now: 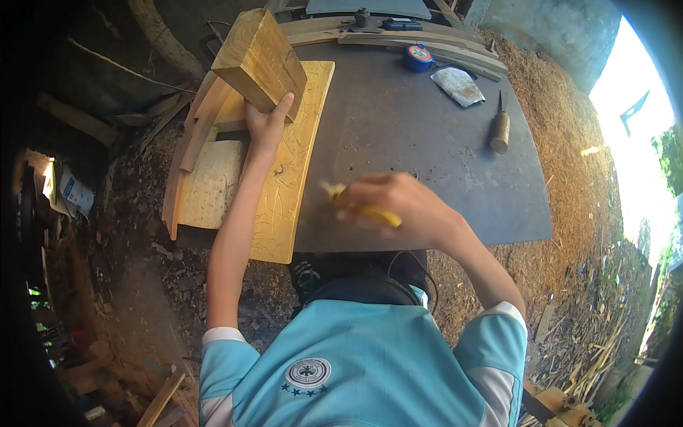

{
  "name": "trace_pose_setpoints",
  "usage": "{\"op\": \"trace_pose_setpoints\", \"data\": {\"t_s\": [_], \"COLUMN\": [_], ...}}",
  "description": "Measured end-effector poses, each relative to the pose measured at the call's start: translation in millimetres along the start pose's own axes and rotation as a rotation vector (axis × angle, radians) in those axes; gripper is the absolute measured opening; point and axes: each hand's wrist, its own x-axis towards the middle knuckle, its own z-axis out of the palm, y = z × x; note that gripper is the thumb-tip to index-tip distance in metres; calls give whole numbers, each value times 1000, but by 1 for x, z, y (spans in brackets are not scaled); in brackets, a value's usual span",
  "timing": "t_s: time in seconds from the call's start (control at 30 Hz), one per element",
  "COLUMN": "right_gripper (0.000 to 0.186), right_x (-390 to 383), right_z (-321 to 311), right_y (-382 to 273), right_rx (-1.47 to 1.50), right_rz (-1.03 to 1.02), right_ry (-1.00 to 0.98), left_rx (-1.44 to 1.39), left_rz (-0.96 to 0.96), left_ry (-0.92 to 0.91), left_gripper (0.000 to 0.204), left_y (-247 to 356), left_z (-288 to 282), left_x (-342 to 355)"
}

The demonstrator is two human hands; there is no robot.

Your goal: The person cleans dust off a wood block with a brush, then measures the block with a tape measure, and carves a notch into it using a chisel and mallet.

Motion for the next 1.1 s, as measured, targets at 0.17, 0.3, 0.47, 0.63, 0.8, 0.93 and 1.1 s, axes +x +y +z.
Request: {"op": "trace_pose_setpoints", "data": {"t_s": [0.17,0.3,0.47,0.63,0.8,0.93,1.1], "right_gripper": [13,18,20,16,16,19,27], "right_x": [13,7,-101,-202,-15,-25,-271], "right_z": [32,71,31,-22,58,87,-14], "right_y": [-23,4,14,-21,-53,-21,32], "right_rx": [375,381,-57,-859,251,432,-732], "right_rz": [447,575,924,1388,504,722,1394], "right_ry": [701,735,1007,1002,889,823,1394], "left_rx": [23,-8,79,52,8,72,43], "left_rz": [-9,-28,12,0,-36,-147,-121], "left_ry": [-55,-32,-20,6,-46,-100,-38], "left_gripper": [57,57,56,58,54,60,57], "left_y": [2,9,6,5,12,19,29], "left_z": [6,9,-1,9,11,5,7], "left_x": [-2,0,1,4,-3,-5,-2]}}
